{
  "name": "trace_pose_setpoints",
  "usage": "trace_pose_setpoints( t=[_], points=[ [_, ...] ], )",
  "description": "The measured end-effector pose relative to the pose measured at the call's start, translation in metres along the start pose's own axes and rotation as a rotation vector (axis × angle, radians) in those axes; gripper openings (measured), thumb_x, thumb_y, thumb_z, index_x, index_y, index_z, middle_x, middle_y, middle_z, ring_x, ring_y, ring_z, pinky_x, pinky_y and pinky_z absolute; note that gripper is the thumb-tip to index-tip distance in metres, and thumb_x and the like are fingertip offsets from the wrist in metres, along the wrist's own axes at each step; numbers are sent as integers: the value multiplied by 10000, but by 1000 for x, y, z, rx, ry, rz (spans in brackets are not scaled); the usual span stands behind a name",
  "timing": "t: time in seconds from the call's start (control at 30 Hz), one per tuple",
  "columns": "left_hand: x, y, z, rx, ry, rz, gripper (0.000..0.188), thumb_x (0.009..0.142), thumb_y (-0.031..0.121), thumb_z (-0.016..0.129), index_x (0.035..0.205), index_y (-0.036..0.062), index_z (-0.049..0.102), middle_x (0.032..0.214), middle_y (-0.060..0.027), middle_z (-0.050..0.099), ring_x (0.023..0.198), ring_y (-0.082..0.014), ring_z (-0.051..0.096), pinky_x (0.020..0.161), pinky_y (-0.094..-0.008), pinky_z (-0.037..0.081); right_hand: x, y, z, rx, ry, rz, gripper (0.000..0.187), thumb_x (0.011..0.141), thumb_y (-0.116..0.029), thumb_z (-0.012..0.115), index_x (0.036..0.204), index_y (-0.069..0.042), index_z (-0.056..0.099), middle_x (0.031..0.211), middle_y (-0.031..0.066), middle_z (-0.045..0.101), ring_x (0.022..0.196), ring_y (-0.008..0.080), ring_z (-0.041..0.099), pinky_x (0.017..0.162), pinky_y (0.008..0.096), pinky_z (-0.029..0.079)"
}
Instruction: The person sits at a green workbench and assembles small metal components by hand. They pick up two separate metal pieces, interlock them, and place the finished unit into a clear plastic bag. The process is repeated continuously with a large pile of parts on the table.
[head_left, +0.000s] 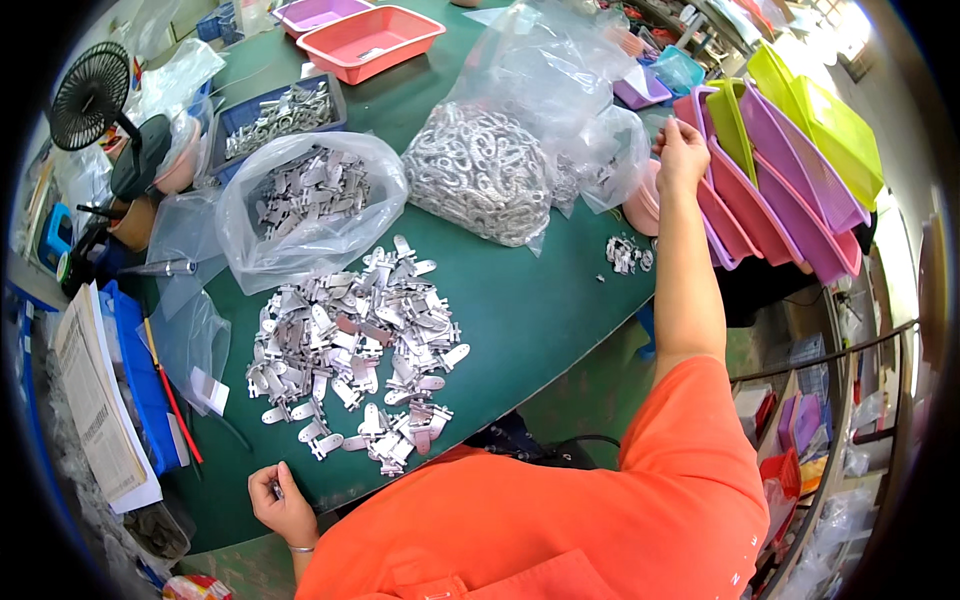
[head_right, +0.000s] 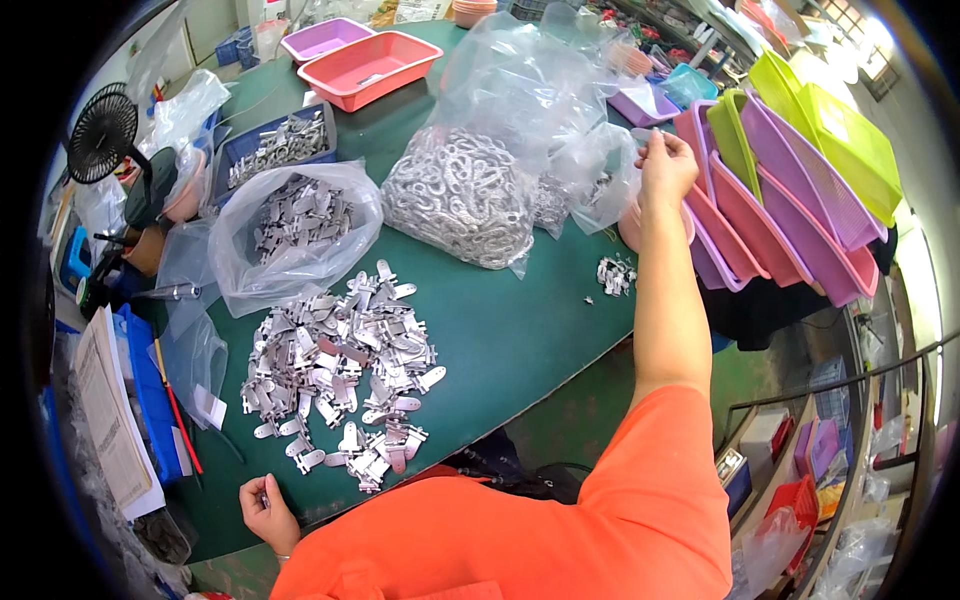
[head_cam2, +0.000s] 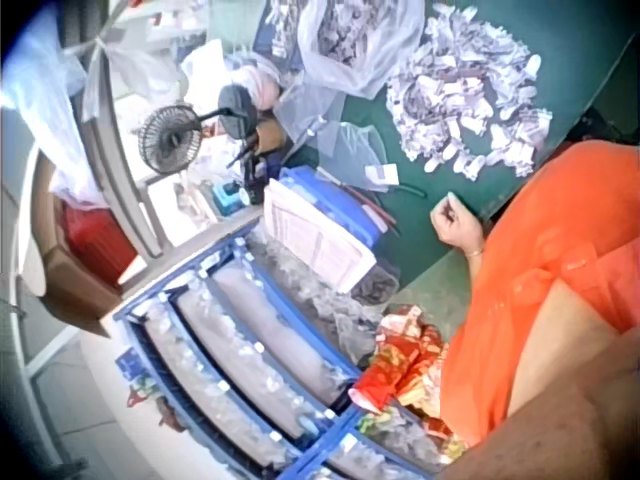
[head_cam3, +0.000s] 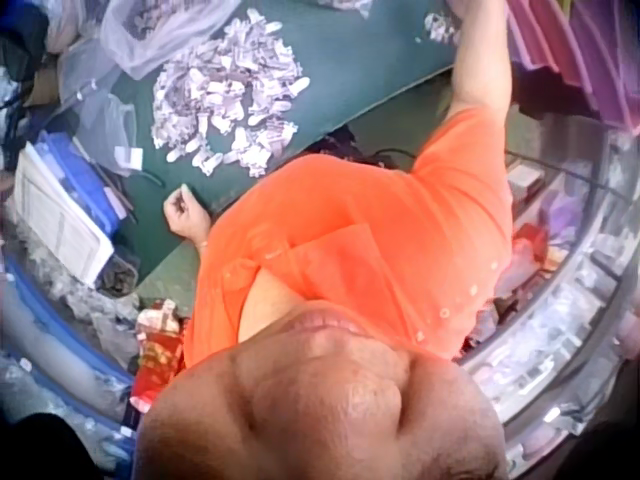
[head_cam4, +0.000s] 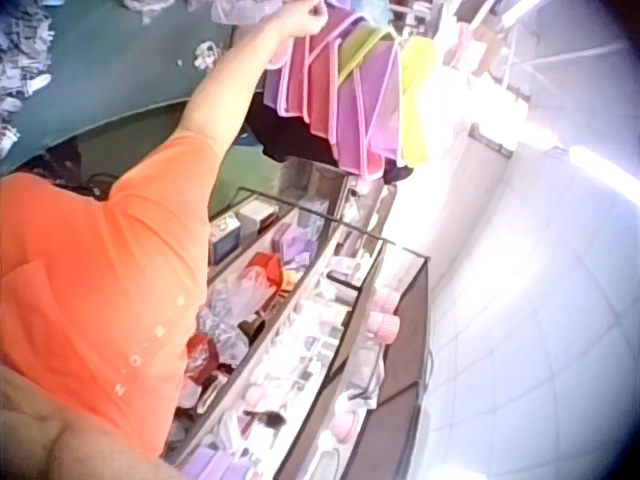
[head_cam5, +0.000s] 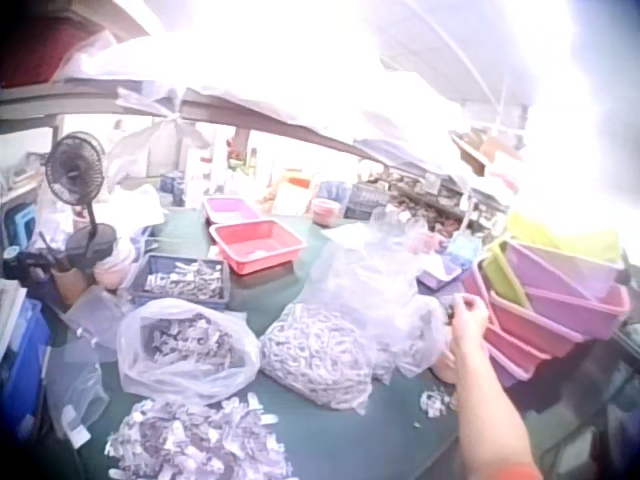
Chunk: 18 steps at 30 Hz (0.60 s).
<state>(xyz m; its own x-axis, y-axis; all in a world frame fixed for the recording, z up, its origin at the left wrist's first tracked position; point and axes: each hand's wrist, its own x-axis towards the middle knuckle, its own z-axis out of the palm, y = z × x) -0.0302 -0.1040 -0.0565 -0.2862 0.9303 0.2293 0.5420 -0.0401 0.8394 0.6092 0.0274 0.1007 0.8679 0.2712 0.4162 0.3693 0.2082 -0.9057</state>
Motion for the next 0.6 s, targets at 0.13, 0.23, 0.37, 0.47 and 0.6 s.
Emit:
trace_pose_setpoints(
  t=[0.13,0.23,0.37,0.47,0.6],
  points=[
    [1,2,0,19,-11,4,109,865,38,634,812,-5,550,770,-47,538,682,-132,482,640,-260,423,19,35,-2,-147,-187,242,254,835,-8,574,1059,111,595,897,183,661,747,231,676,624,279,555],
    [2,4,3,15,-29,10,108,866,39,634,811,-4,552,764,-42,537,680,-125,478,637,-259,422,51,76,-12,-405,-301,208,304,806,41,534,1095,77,621,992,187,657,888,261,661,739,298,531],
    [2,2,2,48,-15,36,112,866,43,639,804,0,555,756,-37,537,676,-119,475,637,-254,421,27,64,0,-685,-410,98,370,791,33,517,1143,43,631,1135,187,636,1075,282,598,892,321,456],
    [1,8,0,70,-28,-17,106,883,71,631,835,0,569,773,-32,553,699,-105,487,652,-245,426,-8,43,8,-484,-269,-37,432,809,-12,497,1233,25,569,1215,194,604,1118,275,584,961,334,428],
    [-1,3,-8,-133,-25,-85,109,932,106,580,898,3,575,800,-16,563,736,-90,510,682,-231,432,-39,30,14,-162,-261,-354,257,841,-33,595,1095,1,613,1014,81,634,940,160,596,857,277,467]
  ],
)
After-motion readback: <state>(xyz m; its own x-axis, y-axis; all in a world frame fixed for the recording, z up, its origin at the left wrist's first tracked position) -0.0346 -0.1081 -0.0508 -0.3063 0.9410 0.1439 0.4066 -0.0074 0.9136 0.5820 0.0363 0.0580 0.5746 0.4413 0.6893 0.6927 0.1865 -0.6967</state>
